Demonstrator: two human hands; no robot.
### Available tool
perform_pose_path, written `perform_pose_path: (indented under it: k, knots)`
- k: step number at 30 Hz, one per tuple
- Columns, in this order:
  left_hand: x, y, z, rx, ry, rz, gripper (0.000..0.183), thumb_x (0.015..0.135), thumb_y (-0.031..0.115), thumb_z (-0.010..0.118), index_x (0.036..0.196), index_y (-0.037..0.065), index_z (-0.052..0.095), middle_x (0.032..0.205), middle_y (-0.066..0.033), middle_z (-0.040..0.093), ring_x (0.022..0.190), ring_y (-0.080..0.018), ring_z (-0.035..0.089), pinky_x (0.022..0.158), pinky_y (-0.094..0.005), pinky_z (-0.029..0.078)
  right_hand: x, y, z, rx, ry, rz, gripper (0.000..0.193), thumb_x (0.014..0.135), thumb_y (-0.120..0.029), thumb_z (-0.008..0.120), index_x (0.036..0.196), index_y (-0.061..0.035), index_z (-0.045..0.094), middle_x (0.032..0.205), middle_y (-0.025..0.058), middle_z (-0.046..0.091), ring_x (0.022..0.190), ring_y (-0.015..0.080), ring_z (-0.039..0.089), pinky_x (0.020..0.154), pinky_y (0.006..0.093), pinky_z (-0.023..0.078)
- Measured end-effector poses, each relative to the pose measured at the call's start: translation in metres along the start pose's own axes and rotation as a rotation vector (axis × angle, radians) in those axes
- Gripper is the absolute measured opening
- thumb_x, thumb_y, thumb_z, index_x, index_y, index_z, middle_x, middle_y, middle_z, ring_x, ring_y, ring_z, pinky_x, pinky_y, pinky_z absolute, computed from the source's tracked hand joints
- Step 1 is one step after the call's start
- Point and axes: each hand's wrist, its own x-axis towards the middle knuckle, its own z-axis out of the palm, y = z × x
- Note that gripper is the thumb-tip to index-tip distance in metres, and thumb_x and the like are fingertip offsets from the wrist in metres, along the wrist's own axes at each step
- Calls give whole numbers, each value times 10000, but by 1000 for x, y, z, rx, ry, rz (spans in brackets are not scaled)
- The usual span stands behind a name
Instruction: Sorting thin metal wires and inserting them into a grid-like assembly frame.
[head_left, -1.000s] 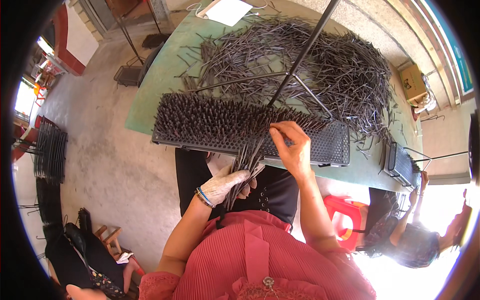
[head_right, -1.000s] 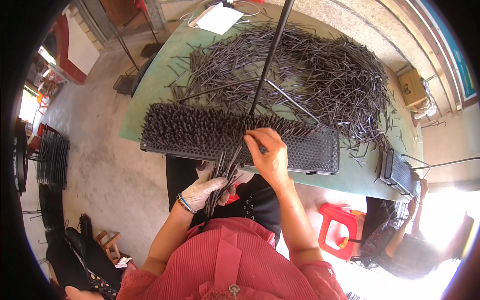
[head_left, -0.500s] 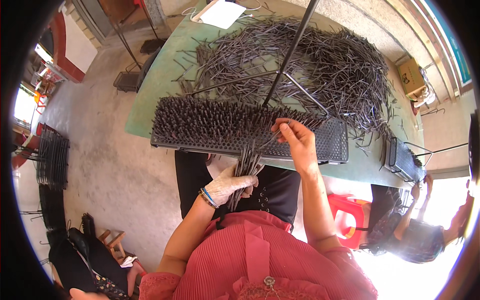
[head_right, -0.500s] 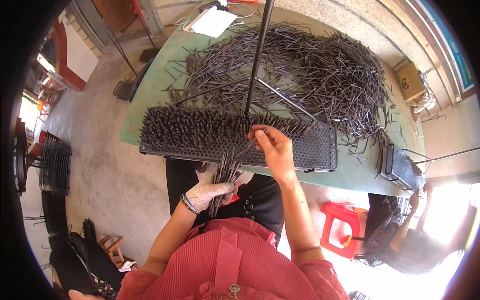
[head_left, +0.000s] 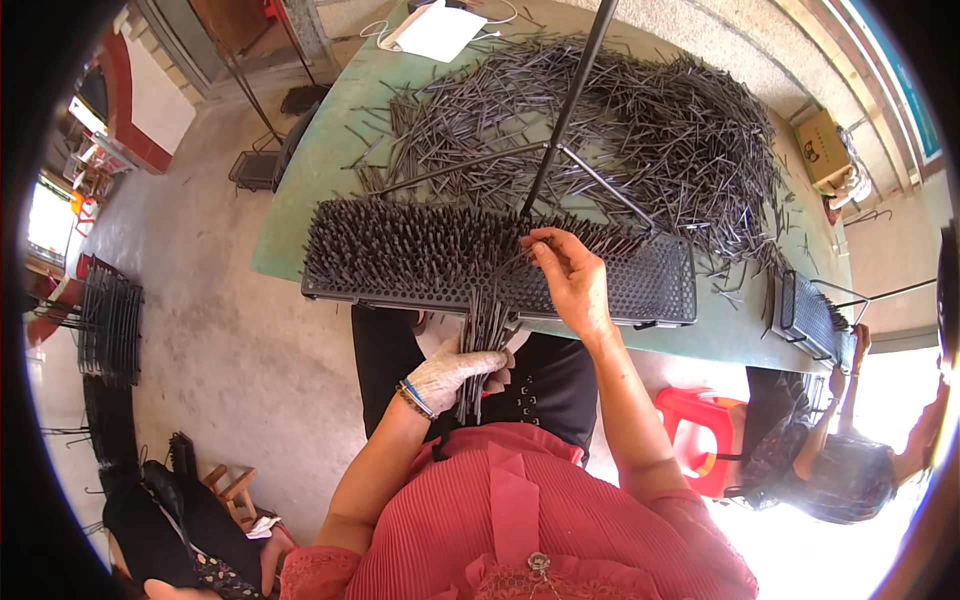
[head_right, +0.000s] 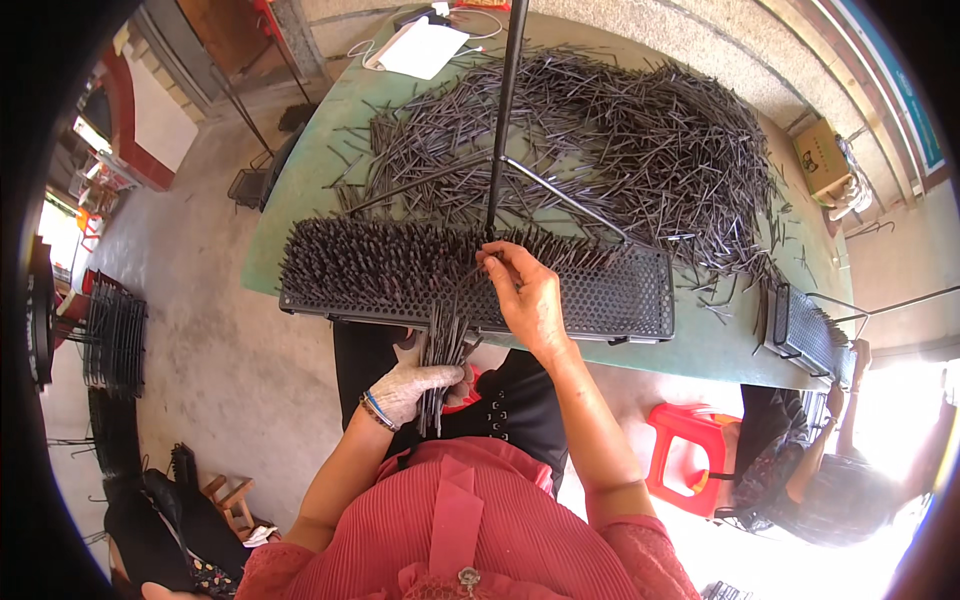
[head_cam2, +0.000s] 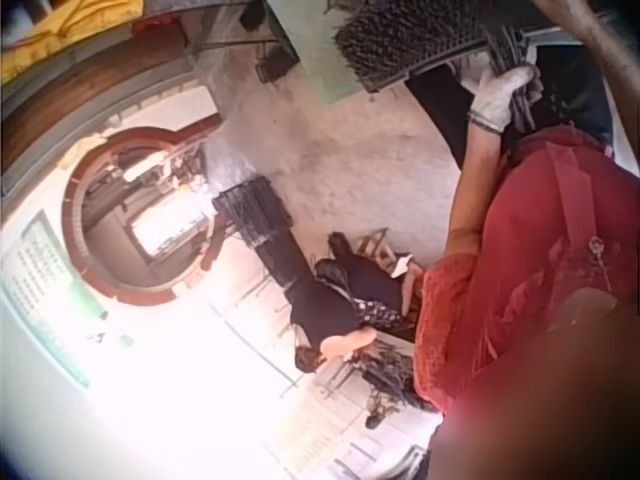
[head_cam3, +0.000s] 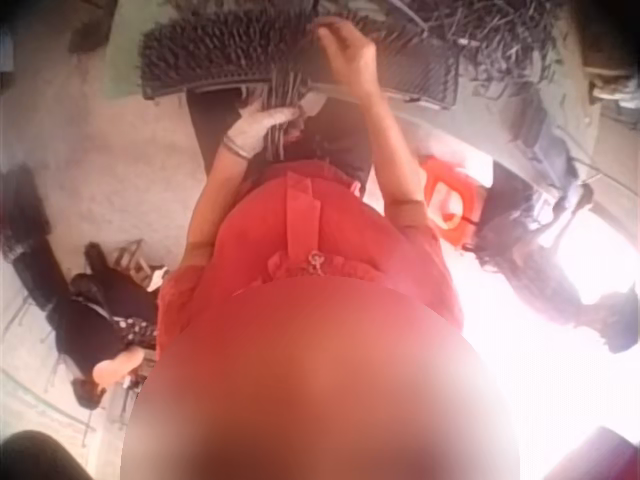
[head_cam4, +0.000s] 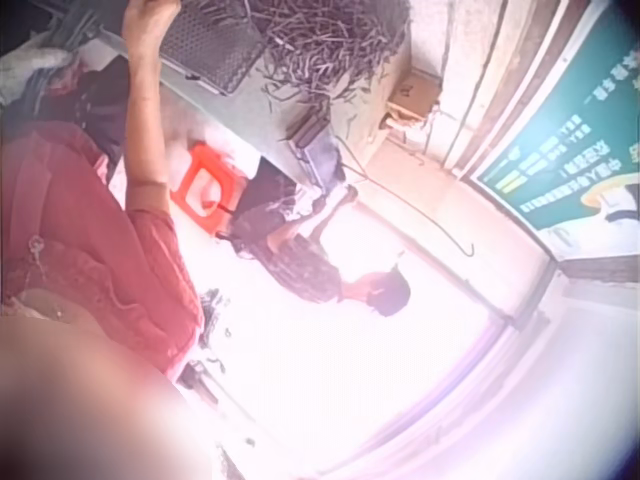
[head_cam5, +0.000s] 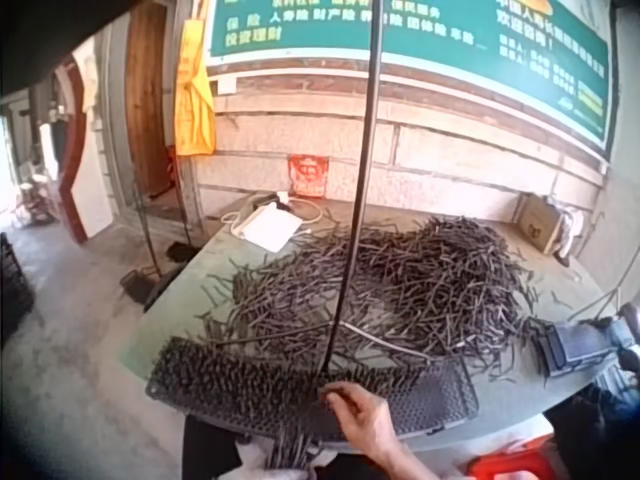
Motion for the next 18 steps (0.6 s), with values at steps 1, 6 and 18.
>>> perform_pose_path:
  k: [1, 6, 18]
  knots:
    - [-1, 0, 0, 11, 19, 4, 207, 878, 117, 682, 1034, -1, 614, 908, -87, 672, 755, -172, 667, 666, -307, 591, -1, -3, 1, -36, 13, -22, 209, 968, -36, 555, 1157, 39, 604, 1036, 93, 708, 927, 125, 660, 820, 252, 522]
    - [-4, 3, 1, 33, 57, -6, 218, 875, 121, 685, 1038, -7, 617, 901, -81, 673, 755, -169, 664, 668, -295, 583, -1, -13, 5, -203, 31, -75, 182, 952, -18, 564, 1117, 20, 630, 1005, 89, 711, 912, 120, 665, 807, 257, 520]
    - [-4, 0, -4, 23, 37, 12, 236, 872, 127, 679, 1039, -34, 633, 895, -102, 674, 771, -178, 668, 694, -303, 577, -8, -11, 17, -392, 87, -305, 162, 912, -12, 613, 1069, -9, 650, 1000, 130, 693, 878, 243, 695, 765, 305, 536]
